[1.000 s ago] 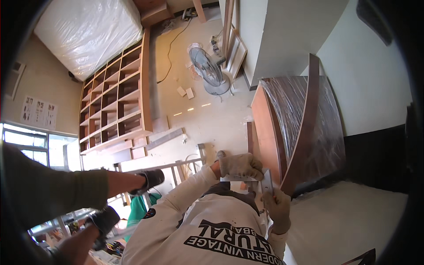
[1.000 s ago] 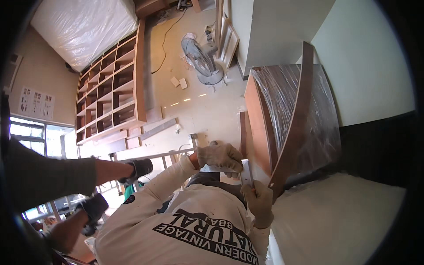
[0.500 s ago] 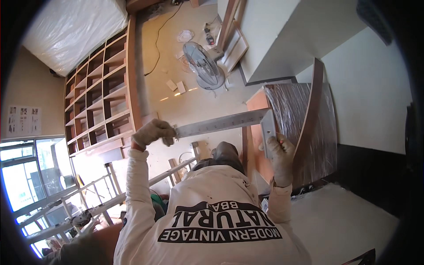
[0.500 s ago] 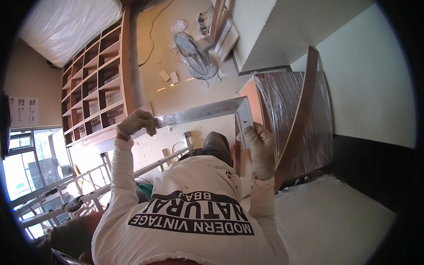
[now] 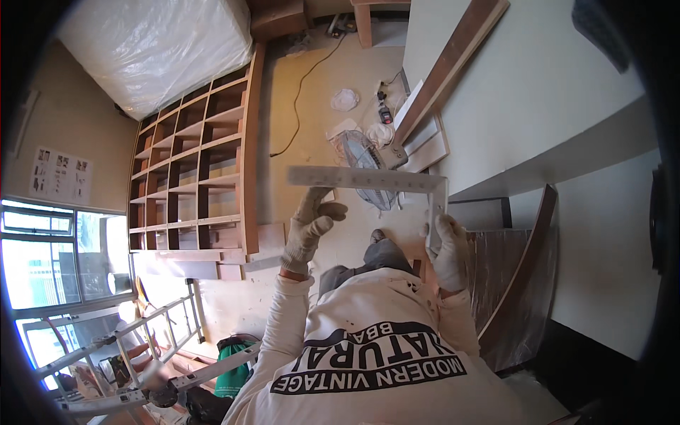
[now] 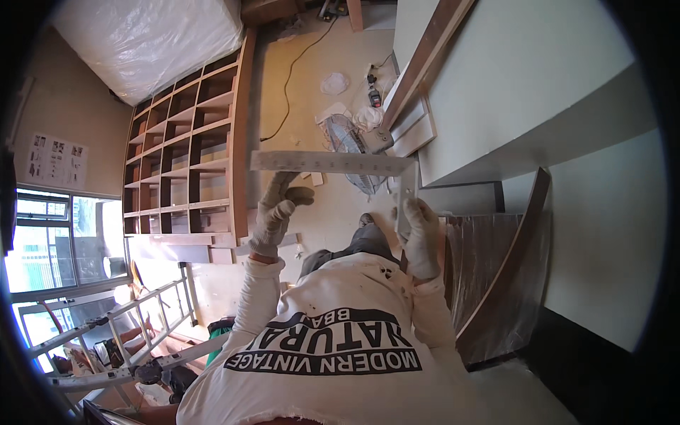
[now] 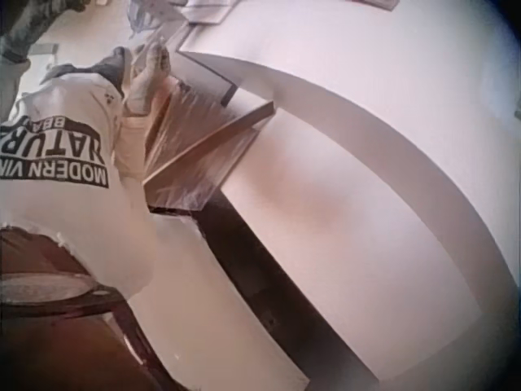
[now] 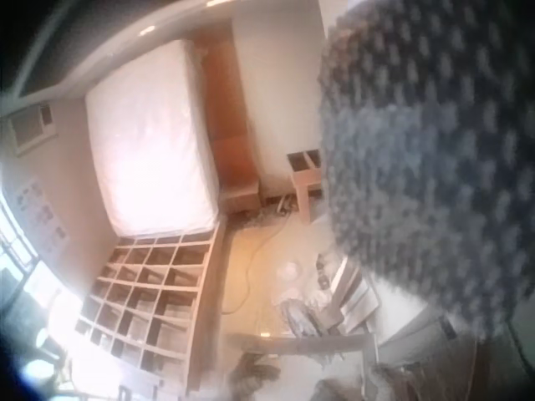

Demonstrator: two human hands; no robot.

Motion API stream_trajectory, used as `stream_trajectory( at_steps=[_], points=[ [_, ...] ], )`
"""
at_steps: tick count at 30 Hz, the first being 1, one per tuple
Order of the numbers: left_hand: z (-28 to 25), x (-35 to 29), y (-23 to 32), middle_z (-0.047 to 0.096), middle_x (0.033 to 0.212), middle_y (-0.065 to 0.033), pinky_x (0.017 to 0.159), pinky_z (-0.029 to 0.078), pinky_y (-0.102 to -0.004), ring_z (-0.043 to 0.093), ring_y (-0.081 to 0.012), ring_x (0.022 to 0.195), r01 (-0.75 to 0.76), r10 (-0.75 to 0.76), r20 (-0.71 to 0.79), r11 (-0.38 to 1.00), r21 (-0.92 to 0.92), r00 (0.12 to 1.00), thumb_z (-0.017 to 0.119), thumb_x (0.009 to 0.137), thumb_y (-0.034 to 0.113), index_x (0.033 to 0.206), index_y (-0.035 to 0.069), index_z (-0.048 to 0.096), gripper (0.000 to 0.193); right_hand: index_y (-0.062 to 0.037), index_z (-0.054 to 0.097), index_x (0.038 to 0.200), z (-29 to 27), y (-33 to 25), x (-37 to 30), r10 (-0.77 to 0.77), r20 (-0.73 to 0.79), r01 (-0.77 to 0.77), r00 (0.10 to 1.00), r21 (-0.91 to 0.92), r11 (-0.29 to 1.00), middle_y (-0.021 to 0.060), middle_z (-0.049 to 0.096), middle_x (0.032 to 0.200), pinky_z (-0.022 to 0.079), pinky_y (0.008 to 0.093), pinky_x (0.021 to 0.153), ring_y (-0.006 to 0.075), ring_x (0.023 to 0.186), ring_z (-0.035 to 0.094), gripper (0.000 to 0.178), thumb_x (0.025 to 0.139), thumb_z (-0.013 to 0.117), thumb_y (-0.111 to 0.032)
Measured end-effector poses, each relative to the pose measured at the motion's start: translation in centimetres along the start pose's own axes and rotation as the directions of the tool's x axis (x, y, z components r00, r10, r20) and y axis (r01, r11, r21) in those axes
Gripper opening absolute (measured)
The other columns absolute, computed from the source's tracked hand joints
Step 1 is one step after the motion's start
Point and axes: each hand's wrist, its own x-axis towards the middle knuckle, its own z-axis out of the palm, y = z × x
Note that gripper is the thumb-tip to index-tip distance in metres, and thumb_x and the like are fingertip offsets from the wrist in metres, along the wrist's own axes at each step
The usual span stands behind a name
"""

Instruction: The person measures and marks a wooden cabinet using a set square and a pencil. They then use a tape measure to measure the interior width of the cabinet.

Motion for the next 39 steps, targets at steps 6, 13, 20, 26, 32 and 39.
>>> stream_trajectory(
  at_steps=[6,13,20,26,32,39],
  points=[
    [-5.4,7.6,0.8,0.071,0.106,-0.0135,0.073,0.059,-0.038,0.071,-0.0238,0.084,-0.088,0.023,-0.24,0.96,-0.266,0.97,0.053,0.103,0.058,0.132,-0.002,0.059,0.067,-0.0046,0.07,0.101,8.3,-2.2,7.8,0.147,0.326,-0.102,0.934,-0.15,0.983,0.0005,0.07,0.08,0.035,0.0181,0.048,0.0022,0.057,0.053,0.025,0.101,0.069,-0.029],
    [-15.0,12.8,2.1,0.07,0.106,-0.0133,0.069,0.061,-0.0401,0.071,-0.0266,0.083,-0.14,-0.017,-0.525,0.956,-0.259,0.851,0.056,0.104,0.05,0.123,-0.003,0.065,0.057,-0.0041,0.071,0.098,19.8,0.7,14.9,0.165,0.389,-0.072,0.906,-0.243,0.967,0.0008,0.069,0.079,0.037,0.0211,0.052,0.0018,0.059,0.051,0.024,0.103,0.066,-0.027],
    [-29.3,21.6,5.0,0.07,0.111,-0.0123,0.073,0.062,-0.0441,0.071,-0.0254,0.09,-0.266,-0.02,-0.598,0.884,-0.385,0.801,0.061,0.103,0.045,0.115,-0.002,0.069,0.049,-0.0044,0.071,0.095,36.1,4.1,19.6,0.125,0.363,0.013,0.923,-0.354,0.935,-0.0017,0.068,0.076,0.034,0.0201,0.05,0.0003,0.058,0.046,0.026,0.104,0.064,-0.028],
    [-35.1,30.6,14.0,0.071,0.108,-0.0115,0.08,0.06,-0.0391,0.071,-0.0242,0.091,-0.238,0.078,-0.421,0.909,-0.342,0.904,0.062,0.101,0.048,0.12,-0.003,0.067,0.054,-0.0026,0.071,0.099,46.2,5.1,23.2,-0.064,0.402,0.179,0.913,-0.254,0.95,-0.0052,0.065,0.076,0.03,0.0199,0.05,-0.0003,0.058,0.042,0.029,0.104,0.065,-0.03],
    [-33.0,39.6,17.1,0.074,0.108,-0.0162,0.09,0.056,-0.0389,0.071,-0.0236,0.091,-0.047,0.052,0.011,0.967,-0.25,0.999,0.077,0.092,0.044,0.138,-0.006,0.059,0.07,-0.0005,0.07,0.108,53.0,3.5,27.3,-0.318,0.5,0.444,0.805,-0.153,0.883,0.0008,0.069,0.085,0.037,0.0198,0.053,0.0011,0.062,0.05,0.036,0.104,0.063,-0.035],
    [-33.0,52.4,17.9,0.06,0.141,-0.018,0.113,0.042,-0.0418,0.056,-0.0257,0.132,-0.043,0.053,0.284,0.998,-0.042,0.957,0.085,0.084,0.02,0.154,-0.001,0.041,0.086,-0.0019,0.065,0.118,58.2,-0.7,34.8,0.045,0.43,-0.043,0.902,-0.016,0.999,0.0041,0.07,0.086,0.038,0.0181,0.049,0.004,0.059,0.055,0.041,0.105,0.058,-0.04]
  ],
)
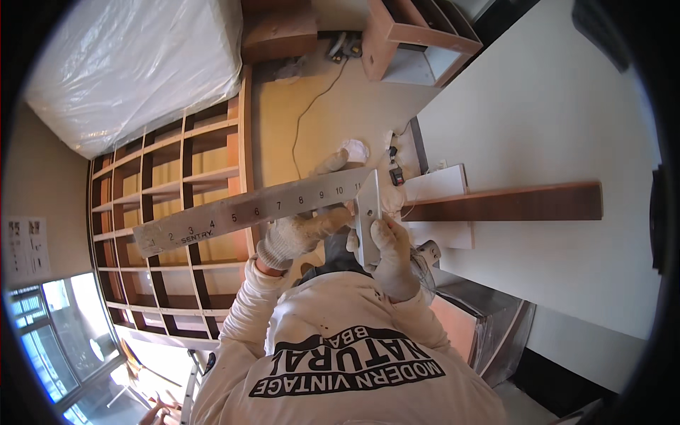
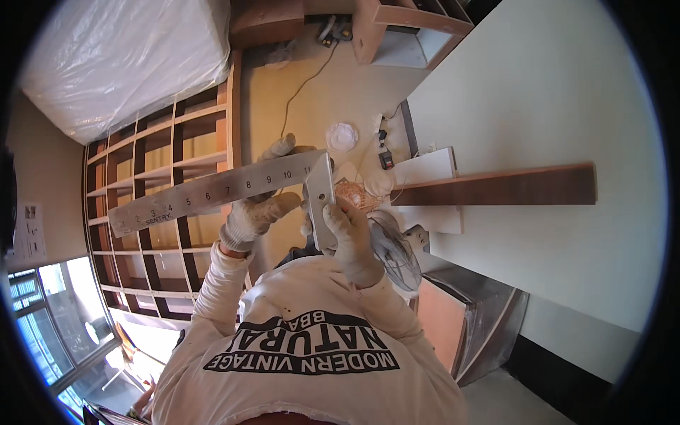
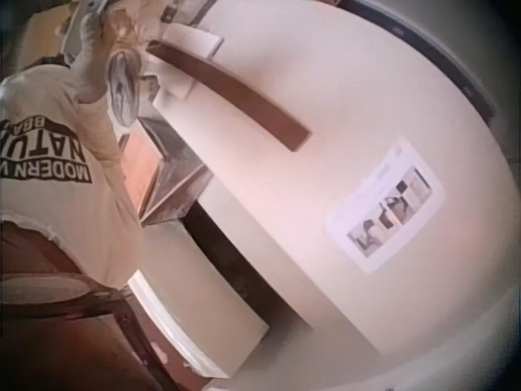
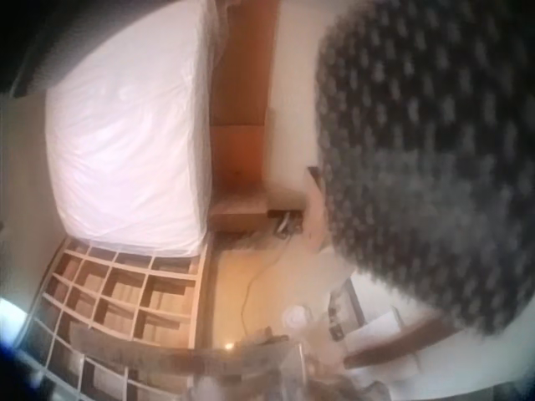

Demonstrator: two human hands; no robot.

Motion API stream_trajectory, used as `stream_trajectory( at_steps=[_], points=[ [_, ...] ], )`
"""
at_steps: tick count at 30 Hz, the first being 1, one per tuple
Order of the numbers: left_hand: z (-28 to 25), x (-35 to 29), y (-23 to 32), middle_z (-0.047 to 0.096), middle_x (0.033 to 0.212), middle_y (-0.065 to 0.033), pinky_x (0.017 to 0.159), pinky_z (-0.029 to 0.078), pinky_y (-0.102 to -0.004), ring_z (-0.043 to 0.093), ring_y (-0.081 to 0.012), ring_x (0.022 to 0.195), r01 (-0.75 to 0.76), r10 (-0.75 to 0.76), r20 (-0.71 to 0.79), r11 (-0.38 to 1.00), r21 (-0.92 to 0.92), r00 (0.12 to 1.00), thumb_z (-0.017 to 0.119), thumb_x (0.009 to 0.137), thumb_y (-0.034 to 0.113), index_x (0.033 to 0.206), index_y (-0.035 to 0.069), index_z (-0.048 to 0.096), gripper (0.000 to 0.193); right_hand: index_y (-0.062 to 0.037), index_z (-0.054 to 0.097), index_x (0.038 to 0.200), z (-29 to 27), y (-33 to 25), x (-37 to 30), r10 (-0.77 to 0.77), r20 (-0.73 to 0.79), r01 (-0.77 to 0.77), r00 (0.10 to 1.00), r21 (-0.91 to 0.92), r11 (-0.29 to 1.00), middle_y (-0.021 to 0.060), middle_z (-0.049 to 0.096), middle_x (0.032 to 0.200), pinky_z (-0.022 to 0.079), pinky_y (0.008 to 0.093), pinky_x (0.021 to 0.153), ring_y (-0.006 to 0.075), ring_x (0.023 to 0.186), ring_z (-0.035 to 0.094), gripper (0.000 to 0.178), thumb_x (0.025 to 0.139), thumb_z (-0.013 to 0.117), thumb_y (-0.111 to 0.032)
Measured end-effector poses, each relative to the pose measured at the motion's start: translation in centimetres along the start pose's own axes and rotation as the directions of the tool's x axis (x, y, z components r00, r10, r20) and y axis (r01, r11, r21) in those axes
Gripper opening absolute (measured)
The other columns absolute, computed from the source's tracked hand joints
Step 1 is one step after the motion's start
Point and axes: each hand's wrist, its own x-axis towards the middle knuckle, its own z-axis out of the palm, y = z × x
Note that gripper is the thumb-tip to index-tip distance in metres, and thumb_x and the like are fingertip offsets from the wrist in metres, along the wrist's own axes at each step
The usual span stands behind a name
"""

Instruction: The person measures and marks a wooden cabinet using a set square and a pencil. They then use a tape measure to measure the interior width of the cabinet.

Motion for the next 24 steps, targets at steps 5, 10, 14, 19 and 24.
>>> stream_trajectory(
  at_steps=[5,10,14,19,24],
  points=[
    [-4.2,12.5,-2.5,0.056,0.146,-0.0181,0.115,0.042,-0.0406,0.053,-0.0249,0.135,0.047,-0.064,0.078,0.976,0.212,0.995,0.082,0.085,0.007,0.153,0.0,0.041,0.08,-0.0031,0.065,0.116,-1.6,-3.1,10.5,0.01,-0.092,0.003,0.996,0.138,0.99,0.0011,0.067,0.083,0.035,0.0189,0.048,0.0038,0.056,0.052,0.04,0.106,0.055,-0.04],
    [-9.5,22.9,-6.6,0.062,0.137,-0.0135,0.106,0.051,-0.0365,0.06,-0.0224,0.124,0.126,-0.137,0.044,0.972,0.197,0.99,0.081,0.089,0.009,0.145,0.0,0.049,0.065,-0.004,0.065,0.117,-4.4,-6.7,21.0,0.104,-0.058,-0.104,0.993,-0.001,0.995,0.0012,0.067,0.081,0.034,0.0204,0.048,0.0042,0.055,0.049,0.042,0.109,0.048,-0.041],
    [-10.8,29.5,-7.6,0.063,0.133,-0.0128,0.105,0.053,-0.0373,0.062,-0.0239,0.122,0.159,-0.161,-0.054,0.986,-0.042,0.985,0.083,0.088,0.01,0.141,0.004,0.053,0.061,-0.006,0.065,0.119,-5.0,-11.6,27.7,0.193,-0.006,-0.193,0.981,-0.068,0.979,0.002,0.068,0.083,0.034,0.0204,0.047,0.0039,0.054,0.047,0.041,0.11,0.045,-0.04],
    [-13.8,37.8,-8.2,0.064,0.133,-0.0152,0.105,0.053,-0.0375,0.063,-0.0245,0.121,0.111,-0.113,-0.064,0.993,-0.031,0.992,0.082,0.087,0.006,0.138,0.0,0.054,0.059,-0.0059,0.065,0.121,-5.3,-15.0,35.6,0.194,-0.009,-0.194,0.981,-0.054,0.98,0.0017,0.068,0.084,0.034,0.0204,0.047,0.0046,0.054,0.047,0.041,0.11,0.045,-0.04],
    [-16.8,46.6,-8.8,0.067,0.128,-0.0142,0.102,0.054,-0.0374,0.065,-0.0242,0.117,0.107,-0.108,-0.08,0.994,-0.02,0.991,0.085,0.085,0.009,0.138,0.001,0.055,0.062,-0.0054,0.064,0.121,-5.4,-18.7,43.7,0.169,-0.039,-0.171,0.985,-0.05,0.984,0.0024,0.067,0.085,0.033,0.02,0.048,0.0048,0.053,0.044,0.041,0.11,0.046,-0.04]
  ],
)
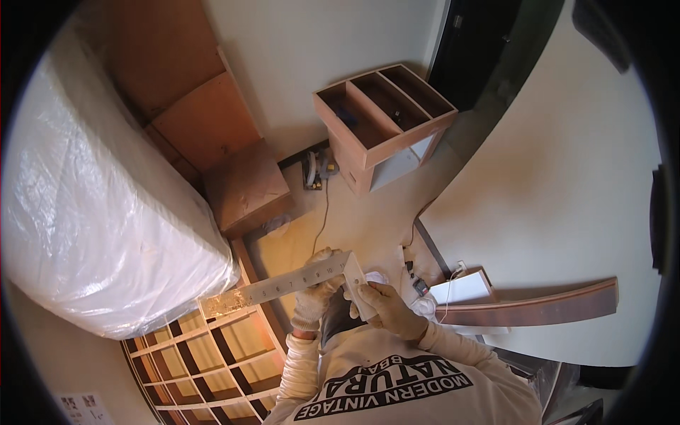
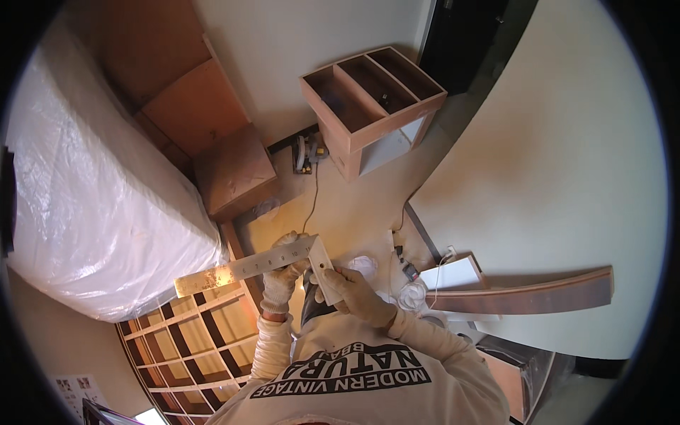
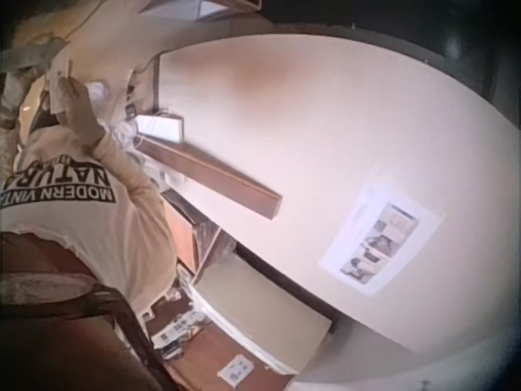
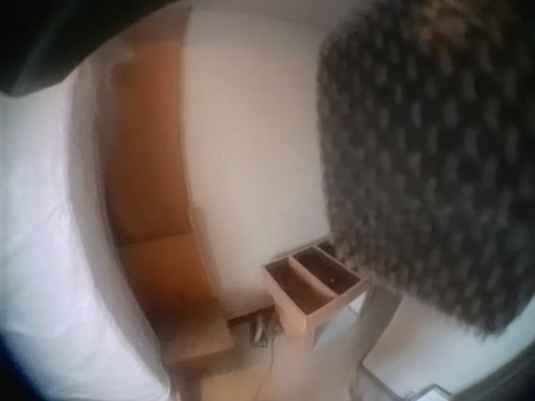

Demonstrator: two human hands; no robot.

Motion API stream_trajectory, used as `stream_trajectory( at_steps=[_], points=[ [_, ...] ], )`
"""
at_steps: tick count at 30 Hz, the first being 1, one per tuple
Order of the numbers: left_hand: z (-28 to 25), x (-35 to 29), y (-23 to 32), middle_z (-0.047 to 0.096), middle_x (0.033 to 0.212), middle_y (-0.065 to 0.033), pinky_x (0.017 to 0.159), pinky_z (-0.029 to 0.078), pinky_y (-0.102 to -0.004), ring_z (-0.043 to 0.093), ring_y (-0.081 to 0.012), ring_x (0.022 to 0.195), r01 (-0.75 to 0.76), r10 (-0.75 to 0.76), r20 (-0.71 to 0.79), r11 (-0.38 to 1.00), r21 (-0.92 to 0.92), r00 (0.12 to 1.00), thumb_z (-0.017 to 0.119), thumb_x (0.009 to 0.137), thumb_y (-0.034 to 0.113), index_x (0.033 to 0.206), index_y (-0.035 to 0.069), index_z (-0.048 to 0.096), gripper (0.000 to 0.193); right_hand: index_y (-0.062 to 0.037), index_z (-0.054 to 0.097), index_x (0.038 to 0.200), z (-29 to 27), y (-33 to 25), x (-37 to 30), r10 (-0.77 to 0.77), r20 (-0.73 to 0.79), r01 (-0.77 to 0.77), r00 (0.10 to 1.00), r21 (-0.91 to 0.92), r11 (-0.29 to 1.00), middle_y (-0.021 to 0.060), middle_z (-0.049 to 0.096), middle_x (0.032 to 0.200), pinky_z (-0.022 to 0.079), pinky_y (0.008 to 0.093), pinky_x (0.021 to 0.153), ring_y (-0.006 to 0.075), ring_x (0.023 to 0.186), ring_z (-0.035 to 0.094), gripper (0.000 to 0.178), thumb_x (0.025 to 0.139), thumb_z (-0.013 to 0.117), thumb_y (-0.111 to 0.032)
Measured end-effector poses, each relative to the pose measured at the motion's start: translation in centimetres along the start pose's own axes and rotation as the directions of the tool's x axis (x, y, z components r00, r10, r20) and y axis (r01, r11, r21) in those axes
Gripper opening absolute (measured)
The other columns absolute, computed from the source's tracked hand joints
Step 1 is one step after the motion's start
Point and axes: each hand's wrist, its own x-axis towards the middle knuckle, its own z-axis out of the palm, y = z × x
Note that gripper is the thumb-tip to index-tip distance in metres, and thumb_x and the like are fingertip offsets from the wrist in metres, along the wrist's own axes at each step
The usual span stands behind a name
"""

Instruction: The person measures and marks a wooden cabinet using a set square and a pencil. They then use a tape measure to measure the interior width of the cabinet.

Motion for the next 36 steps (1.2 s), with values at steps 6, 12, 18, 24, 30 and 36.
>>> stream_trajectory(
  at_steps=[6,12,18,24,30,36],
  points=[
    [-4.1,12.7,0.8,0.068,0.125,-0.0137,0.099,0.054,-0.0349,0.065,-0.0205,0.112,-0.055,0.043,0.062,0.977,0.204,0.997,0.077,0.091,0.005,0.14,-0.001,0.054,0.054,-0.0027,0.064,0.119,-1.1,-5.5,11.3,0.024,-0.047,-0.024,0.999,-0.001,1.0,0.0027,0.067,0.086,0.032,0.0199,0.047,0.0039,0.052,0.04,0.039,0.11,0.047,-0.037],
    [-7.7,24.2,2.1,0.071,0.114,-0.0086,0.088,0.054,-0.0323,0.067,-0.0171,0.099,0.059,-0.097,0.142,0.967,0.246,0.985,0.076,0.093,0.012,0.132,-0.003,0.06,0.045,-0.0002,0.063,0.12,-3.0,-8.4,21.5,0.032,-0.054,-0.032,0.998,0.012,0.999,0.0028,0.067,0.088,0.032,0.019,0.046,0.0025,0.052,0.039,0.037,0.11,0.048,-0.033],
    [-7.7,32.8,1.7,0.074,0.105,-0.0112,0.084,0.054,-0.0326,0.07,-0.0186,0.092,0.111,-0.16,0.225,0.97,0.215,0.961,0.065,0.1,0.013,0.128,-0.004,0.062,0.033,-0.005,0.066,0.105,-6.4,-9.6,26.4,-0.409,-0.19,0.344,0.892,-0.3,0.89,-0.0016,0.062,0.073,0.028,0.0209,0.041,0.0039,0.045,0.038,0.032,0.108,0.053,-0.034],
    [-5.8,39.0,-0.7,0.075,0.09,-0.0117,0.074,0.056,-0.031,0.072,-0.0175,0.075,0.271,-0.299,0.043,0.909,0.316,0.953,0.059,0.106,0.026,0.134,-0.002,0.064,0.04,-0.0074,0.071,0.095,-15.5,-10.4,27.3,0.038,-0.546,0.105,0.837,0.228,0.968,-0.0048,0.057,0.068,0.027,0.021,0.042,0.003,0.045,0.038,0.031,0.106,0.057,-0.033],
    [3.1,42.6,-4.6,0.072,0.095,-0.0109,0.065,0.053,-0.0282,0.07,-0.0151,0.072,0.338,-0.299,-0.182,0.908,0.249,0.937,0.056,0.106,0.024,0.134,-0.003,0.062,0.039,0.0017,0.072,0.111,-25.9,-14.5,29.6,-0.128,-0.669,0.012,0.732,-0.175,0.984,0.0004,0.067,0.083,0.044,0.0228,0.063,0.0088,0.07,0.059,0.033,0.104,0.059,-0.028],
    [8.6,48.5,-12.7,0.071,0.093,-0.0103,0.063,0.053,-0.0269,0.069,-0.0141,0.068,0.204,-0.04,-0.393,0.9,0.385,0.919,0.058,0.106,0.026,0.133,-0.004,0.061,0.04,0.0047,0.071,0.118,-37.3,-19.2,29.7,-0.094,-0.626,-0.047,0.774,-0.204,0.978,0.0086,0.075,0.098,0.051,0.0275,0.084,0.0151,0.092,0.068,0.037,0.102,0.063,-0.028]
  ],
)
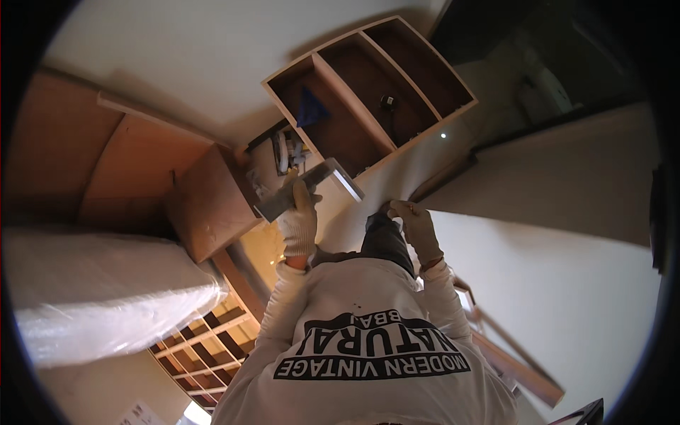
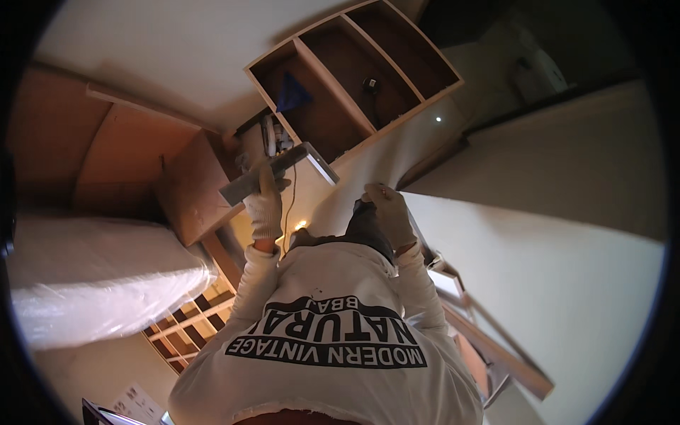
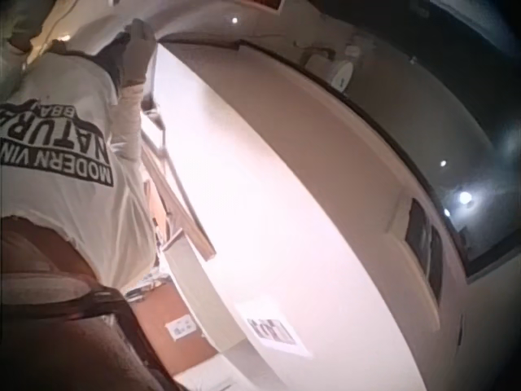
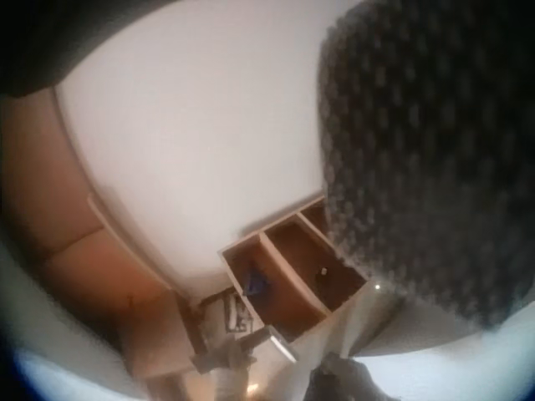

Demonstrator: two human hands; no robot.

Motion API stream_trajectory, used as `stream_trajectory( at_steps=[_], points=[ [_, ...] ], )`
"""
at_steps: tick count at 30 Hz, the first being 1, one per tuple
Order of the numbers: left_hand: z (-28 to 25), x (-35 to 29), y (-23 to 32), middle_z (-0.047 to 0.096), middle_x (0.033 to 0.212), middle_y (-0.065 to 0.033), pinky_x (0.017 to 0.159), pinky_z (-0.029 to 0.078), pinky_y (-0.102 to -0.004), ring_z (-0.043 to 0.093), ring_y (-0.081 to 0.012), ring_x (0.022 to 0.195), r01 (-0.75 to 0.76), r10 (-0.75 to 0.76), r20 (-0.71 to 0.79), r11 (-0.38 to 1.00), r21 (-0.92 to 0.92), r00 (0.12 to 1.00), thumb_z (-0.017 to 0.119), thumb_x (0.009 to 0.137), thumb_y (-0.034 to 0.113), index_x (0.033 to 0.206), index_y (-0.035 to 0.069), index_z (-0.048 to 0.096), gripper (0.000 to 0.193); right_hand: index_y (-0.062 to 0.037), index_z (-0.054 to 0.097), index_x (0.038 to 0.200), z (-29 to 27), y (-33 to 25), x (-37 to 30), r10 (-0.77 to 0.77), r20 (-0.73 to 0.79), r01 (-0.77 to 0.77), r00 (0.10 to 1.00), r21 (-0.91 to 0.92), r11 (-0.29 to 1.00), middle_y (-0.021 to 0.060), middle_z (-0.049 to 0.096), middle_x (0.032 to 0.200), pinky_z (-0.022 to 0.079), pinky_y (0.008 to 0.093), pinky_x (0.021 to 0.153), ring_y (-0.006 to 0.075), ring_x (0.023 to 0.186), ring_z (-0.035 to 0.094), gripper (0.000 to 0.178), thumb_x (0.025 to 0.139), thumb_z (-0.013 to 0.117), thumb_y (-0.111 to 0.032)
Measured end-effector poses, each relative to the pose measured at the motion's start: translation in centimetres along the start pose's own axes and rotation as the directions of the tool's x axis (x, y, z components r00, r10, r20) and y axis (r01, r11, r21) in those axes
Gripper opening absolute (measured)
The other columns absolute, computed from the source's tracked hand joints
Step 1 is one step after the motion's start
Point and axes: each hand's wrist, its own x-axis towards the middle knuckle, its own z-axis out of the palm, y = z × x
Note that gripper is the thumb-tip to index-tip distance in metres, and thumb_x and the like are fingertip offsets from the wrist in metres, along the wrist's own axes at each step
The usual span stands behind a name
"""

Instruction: The person measures and marks a wooden cabinet using a set square and a pencil. They then use a tape measure to measure the interior width of the cabinet.

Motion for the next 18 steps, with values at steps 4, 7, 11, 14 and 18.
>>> stream_trajectory(
  at_steps=[4,7,11,14,18],
  points=[
    [4.8,3.4,-3.4,0.072,0.095,-0.0104,0.063,0.052,-0.0275,0.067,-0.0129,0.07,-0.034,0.046,-0.147,0.996,0.081,0.988,0.057,0.107,0.03,0.134,-0.002,0.061,0.042,0.0007,0.073,0.113,-5.2,-2.1,4.1,0.038,0.061,-0.037,0.997,-0.018,0.999,0.0067,0.075,0.092,0.051,0.0249,0.069,0.0105,0.076,0.065,0.037,0.102,0.066,-0.034],
    [7.5,5.3,-5.9,0.073,0.098,-0.0132,0.068,0.055,-0.0312,0.069,-0.0158,0.072,-0.027,0.065,-0.154,0.97,0.24,0.986,0.054,0.107,0.034,0.133,-0.003,0.062,0.046,-0.0022,0.074,0.107,-8.3,-4.4,6.5,0.11,0.1,-0.108,0.989,-0.026,0.994,0.0021,0.074,0.086,0.04,0.0211,0.048,0.0027,0.054,0.051,0.034,0.101,0.066,-0.034],
    [10.3,7.7,-8.9,0.074,0.097,-0.0156,0.071,0.057,-0.0344,0.071,-0.02,0.073,0.098,-0.051,-0.163,0.951,0.293,0.985,0.053,0.105,0.037,0.131,-0.004,0.063,0.049,-0.0051,0.072,0.09,-9.3,-6.3,10.2,0.074,0.014,-0.074,0.997,0.053,0.996,-0.0072,0.052,0.056,0.024,0.0213,0.039,0.0003,0.04,0.032,0.031,0.097,0.07,-0.036],
    [10.9,8.4,-10.3,0.074,0.097,-0.0193,0.073,0.057,-0.0389,0.072,-0.0262,0.075,0.167,-0.102,-0.175,0.892,0.419,0.979,0.053,0.105,0.035,0.129,-0.001,0.065,0.045,-0.0064,0.074,0.091,-8.9,-7.9,12.1,0.118,0.021,-0.119,0.993,0.084,0.989,-0.0087,0.049,0.054,0.023,0.021,0.039,0.0,0.04,0.031,0.025,0.097,0.072,-0.03],
    [9.6,9.6,-15.1,0.074,0.099,-0.0237,0.075,0.057,-0.0454,0.073,-0.0374,0.081,0.233,-0.092,-0.267,0.794,0.562,0.959,0.05,0.105,0.036,0.125,0.003,0.068,0.043,-0.0071,0.074,0.097,-7.5,-8.6,14.6,0.165,0.053,-0.17,0.985,0.102,0.98,-0.006,0.062,0.066,0.023,0.0209,0.039,-0.0016,0.043,0.032,0.021,0.097,0.073,-0.028]
  ],
)
